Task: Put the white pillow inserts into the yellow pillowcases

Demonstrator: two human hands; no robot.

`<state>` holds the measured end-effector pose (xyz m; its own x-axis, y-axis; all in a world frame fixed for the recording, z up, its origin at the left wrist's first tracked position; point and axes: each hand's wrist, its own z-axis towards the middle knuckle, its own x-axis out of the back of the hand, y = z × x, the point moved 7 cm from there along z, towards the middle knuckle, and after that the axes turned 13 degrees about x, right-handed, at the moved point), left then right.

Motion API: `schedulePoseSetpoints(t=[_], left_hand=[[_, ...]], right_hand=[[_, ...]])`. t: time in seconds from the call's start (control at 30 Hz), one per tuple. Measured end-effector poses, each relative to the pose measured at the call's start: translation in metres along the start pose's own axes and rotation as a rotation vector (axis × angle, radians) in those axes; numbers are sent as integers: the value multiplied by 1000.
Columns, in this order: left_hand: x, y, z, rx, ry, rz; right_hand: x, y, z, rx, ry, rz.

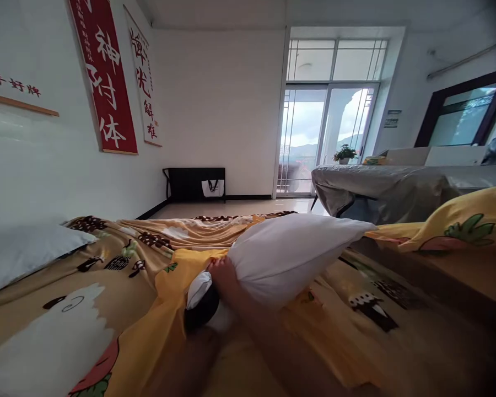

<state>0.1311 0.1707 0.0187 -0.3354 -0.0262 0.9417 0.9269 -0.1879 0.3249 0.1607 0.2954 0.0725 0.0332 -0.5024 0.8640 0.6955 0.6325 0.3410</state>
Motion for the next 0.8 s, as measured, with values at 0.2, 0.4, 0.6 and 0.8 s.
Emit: schedulePoseSetpoints(t=[0.2,0.4,0.6,0.8], left_hand=[[-11,7,-17,51,27,167],[12,25,-40,-41,-210,170],[65,42,-45,-89,20,176],[71,39,-43,-108,86,145]], right_hand=[[13,9,-22,-54,-10,36],[24,10,-38,-50,-12,42],[35,-8,-59,8,-44,59],[74,-23,-108,290,-18,284]])
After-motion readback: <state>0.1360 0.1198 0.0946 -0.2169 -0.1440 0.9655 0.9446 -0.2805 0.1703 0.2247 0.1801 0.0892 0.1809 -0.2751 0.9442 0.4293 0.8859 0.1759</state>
